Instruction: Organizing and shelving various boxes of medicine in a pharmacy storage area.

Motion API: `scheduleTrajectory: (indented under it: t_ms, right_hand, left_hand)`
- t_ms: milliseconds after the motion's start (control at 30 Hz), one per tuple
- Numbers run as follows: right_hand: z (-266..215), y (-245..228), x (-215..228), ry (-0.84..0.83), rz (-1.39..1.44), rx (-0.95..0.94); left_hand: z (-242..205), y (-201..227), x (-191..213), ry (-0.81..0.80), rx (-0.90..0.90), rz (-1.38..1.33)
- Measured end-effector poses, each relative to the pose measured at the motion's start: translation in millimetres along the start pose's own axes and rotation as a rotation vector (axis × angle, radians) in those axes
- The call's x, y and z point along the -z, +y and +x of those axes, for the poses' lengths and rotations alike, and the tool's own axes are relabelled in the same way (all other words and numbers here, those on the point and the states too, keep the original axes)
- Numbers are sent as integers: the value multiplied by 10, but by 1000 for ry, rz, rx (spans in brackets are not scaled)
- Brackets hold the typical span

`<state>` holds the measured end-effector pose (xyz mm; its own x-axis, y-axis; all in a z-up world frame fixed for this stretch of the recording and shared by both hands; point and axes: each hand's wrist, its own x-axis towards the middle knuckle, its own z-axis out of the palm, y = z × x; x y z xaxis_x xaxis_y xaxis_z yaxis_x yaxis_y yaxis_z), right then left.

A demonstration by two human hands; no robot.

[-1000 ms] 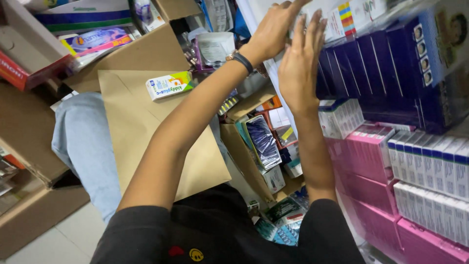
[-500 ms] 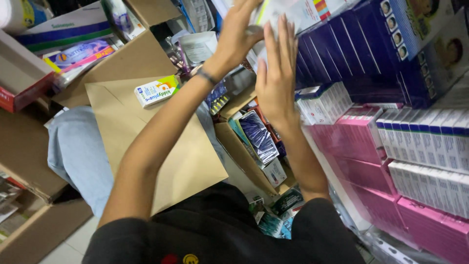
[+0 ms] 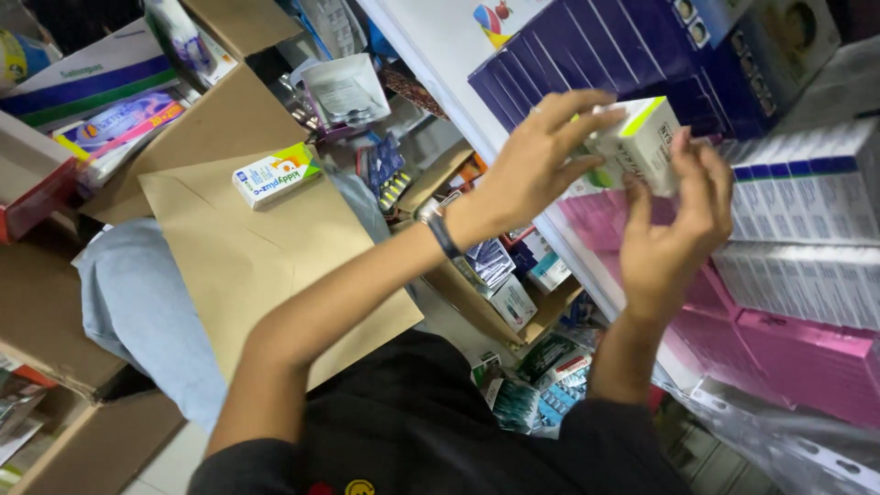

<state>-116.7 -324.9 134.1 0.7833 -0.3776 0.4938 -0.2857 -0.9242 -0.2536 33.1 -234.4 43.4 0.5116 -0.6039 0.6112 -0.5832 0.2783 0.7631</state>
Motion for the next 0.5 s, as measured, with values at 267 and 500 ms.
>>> scheduleTrajectory:
  t_ms: [267, 500]
  right_hand:
    - [55, 229, 15, -57, -72, -6]
    - [361, 127, 85, -86, -169, 33]
  left_hand:
    - [-393, -45, -342, 46, 39, -3]
    - [-474, -376, -639, -179, -181, 633]
